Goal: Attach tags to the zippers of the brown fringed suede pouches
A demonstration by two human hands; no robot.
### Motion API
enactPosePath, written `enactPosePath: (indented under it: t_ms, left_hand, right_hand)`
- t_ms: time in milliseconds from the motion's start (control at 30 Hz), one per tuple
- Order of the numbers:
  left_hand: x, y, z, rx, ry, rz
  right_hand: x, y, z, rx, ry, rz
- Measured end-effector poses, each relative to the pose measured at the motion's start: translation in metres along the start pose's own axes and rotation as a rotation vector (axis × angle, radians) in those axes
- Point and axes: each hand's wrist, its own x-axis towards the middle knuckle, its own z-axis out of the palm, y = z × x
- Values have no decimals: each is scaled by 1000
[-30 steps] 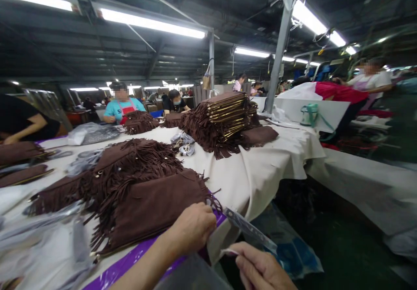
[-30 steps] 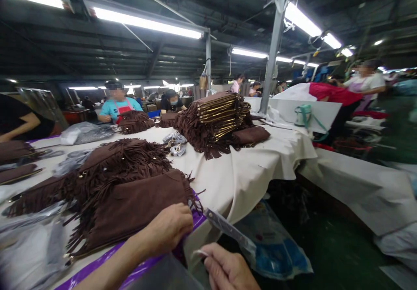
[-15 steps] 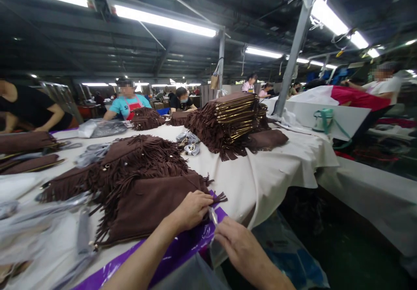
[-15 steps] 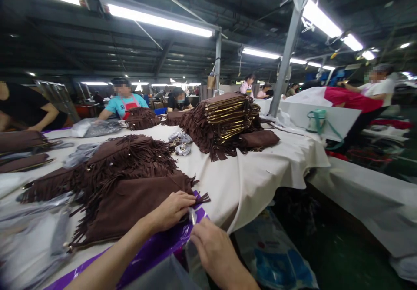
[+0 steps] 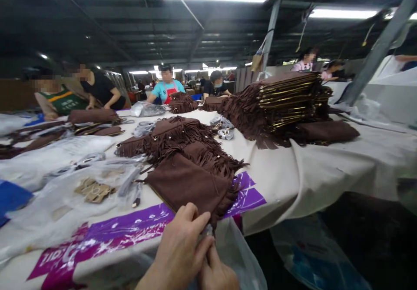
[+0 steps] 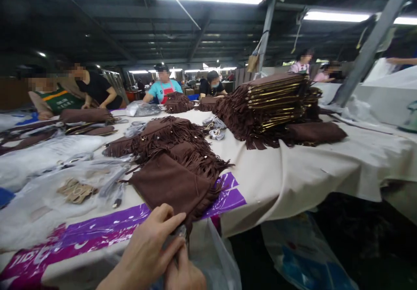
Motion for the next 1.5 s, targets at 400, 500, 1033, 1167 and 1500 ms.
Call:
enactPosePath:
  t_ms: [400, 500, 1033, 1167, 1500]
  left_hand:
    - [-57, -31, 55, -42, 404, 24]
    - [-74, -39, 66, -76, 477, -58]
    - [-73, -40, 69, -1181, 385, -458]
    - [-76, -40, 58, -1029, 325, -428]
    - [-93, -41, 42, -532, 105, -355]
  right_hand:
    - [-21, -9, 21, 219, -166, -236]
    - [-20, -11, 21, 297, -226, -272]
    - [6, -3, -6, 577, -273, -315]
    - [27, 23, -14, 382, -326, -289]
    - [57, 32, -2, 133, -294, -379]
